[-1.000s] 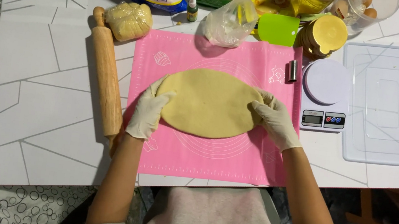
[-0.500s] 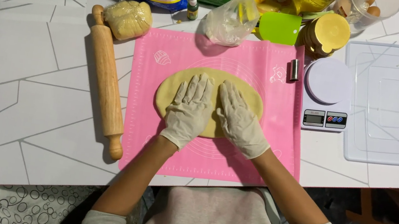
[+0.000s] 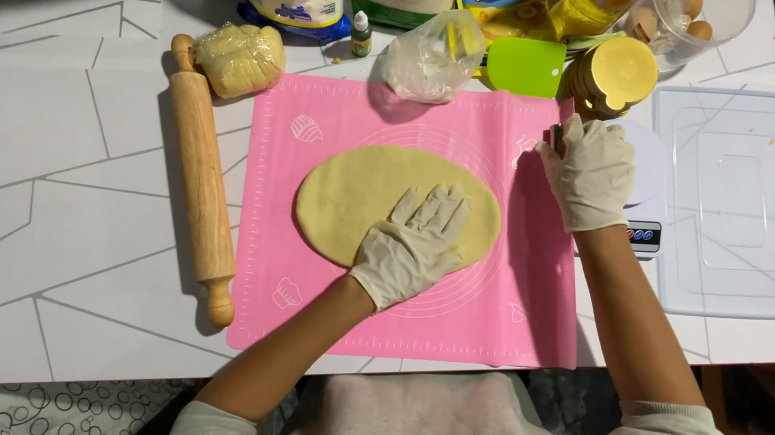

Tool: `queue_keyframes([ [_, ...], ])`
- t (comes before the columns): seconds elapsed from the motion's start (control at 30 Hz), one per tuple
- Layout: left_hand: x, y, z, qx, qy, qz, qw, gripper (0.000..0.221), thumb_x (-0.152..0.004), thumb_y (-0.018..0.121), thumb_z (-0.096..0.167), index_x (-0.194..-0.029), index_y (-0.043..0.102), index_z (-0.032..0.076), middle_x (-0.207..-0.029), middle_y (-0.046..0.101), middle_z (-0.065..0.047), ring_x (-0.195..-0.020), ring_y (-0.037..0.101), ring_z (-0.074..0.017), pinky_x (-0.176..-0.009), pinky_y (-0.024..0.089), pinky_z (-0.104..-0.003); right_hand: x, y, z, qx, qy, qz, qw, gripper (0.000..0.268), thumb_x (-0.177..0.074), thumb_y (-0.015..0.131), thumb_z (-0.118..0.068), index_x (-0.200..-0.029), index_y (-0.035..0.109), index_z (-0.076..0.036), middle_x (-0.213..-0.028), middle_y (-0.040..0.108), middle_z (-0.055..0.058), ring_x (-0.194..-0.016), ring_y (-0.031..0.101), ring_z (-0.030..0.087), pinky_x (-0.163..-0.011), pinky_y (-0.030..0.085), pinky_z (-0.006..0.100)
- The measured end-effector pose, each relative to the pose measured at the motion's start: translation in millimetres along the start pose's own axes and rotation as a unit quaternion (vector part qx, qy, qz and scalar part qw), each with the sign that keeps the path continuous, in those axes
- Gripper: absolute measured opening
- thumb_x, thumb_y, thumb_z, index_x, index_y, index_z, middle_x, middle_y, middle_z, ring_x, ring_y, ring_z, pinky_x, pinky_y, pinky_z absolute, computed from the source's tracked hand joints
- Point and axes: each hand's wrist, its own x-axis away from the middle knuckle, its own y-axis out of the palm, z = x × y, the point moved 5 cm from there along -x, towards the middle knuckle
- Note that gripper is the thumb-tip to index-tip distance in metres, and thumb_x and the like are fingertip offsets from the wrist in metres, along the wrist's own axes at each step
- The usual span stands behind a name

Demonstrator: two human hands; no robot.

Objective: Flattening a piece of dough on a silicone mat using a wooden rolling pin and a plastic scraper

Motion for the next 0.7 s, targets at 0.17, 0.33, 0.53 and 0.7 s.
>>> queue_keyframes([
  [0.17, -5.6, -16.9, -25.7, 0.041, -0.038, 0.037, 0.998, 0.082, -0.098, 0.032, 0.064, -0.164, 0.021, 0.016, -0.173, 0.013, -0.008, -0.159, 0.012, -0.0287, -0.130, 0.002, -0.047, -7.9, 35.0, 2.7, -0.014, -0.025, -0.076, 0.997, 0.066, -0.080, 0.078, -0.055, -0.132, 0.065, -0.016, -0.094, 0.069, 0.009, -0.092, 0.067, 0.032, -0.068, 0.058, 0.047],
  [0.33, 19.1, -32.9, -59.8, 0.053, -0.114, 0.117, 0.985, 0.088, -0.099, 0.036, 0.068, -0.165, 0.019, 0.013, -0.172, 0.014, -0.015, -0.159, 0.011, -0.0332, -0.129, 0.003, -0.051, -17.1, 39.2, 15.5, -0.126, 0.018, -0.092, 0.988, 0.041, -0.083, 0.078, -0.045, -0.119, 0.069, -0.026, -0.089, 0.071, 0.006, -0.092, 0.071, 0.035, -0.074, 0.061, 0.049],
  [0.53, 29.5, -31.0, -67.2, 0.016, -0.202, 0.168, 0.965, 0.089, -0.100, 0.034, 0.066, -0.163, 0.022, 0.004, -0.169, 0.020, -0.025, -0.157, 0.017, -0.0389, -0.127, 0.007, -0.051, -43.9, 39.1, 30.6, -0.132, -0.034, 0.083, 0.987, 0.034, -0.086, 0.087, -0.050, -0.096, 0.070, -0.022, -0.079, 0.065, 0.003, -0.085, 0.069, 0.031, -0.067, 0.060, 0.043],
  [0.7, 28.1, -23.6, -61.8, 0.000, -0.214, 0.155, 0.964, 0.088, -0.099, 0.032, 0.064, -0.163, 0.020, 0.006, -0.170, 0.018, -0.022, -0.159, 0.014, -0.0360, -0.128, 0.007, -0.050, -39.2, 19.9, 19.6, -0.113, -0.053, 0.070, 0.990, 0.026, -0.082, 0.088, -0.040, -0.094, 0.076, -0.020, -0.077, 0.067, 0.001, -0.085, 0.067, 0.028, -0.069, 0.060, 0.041],
])
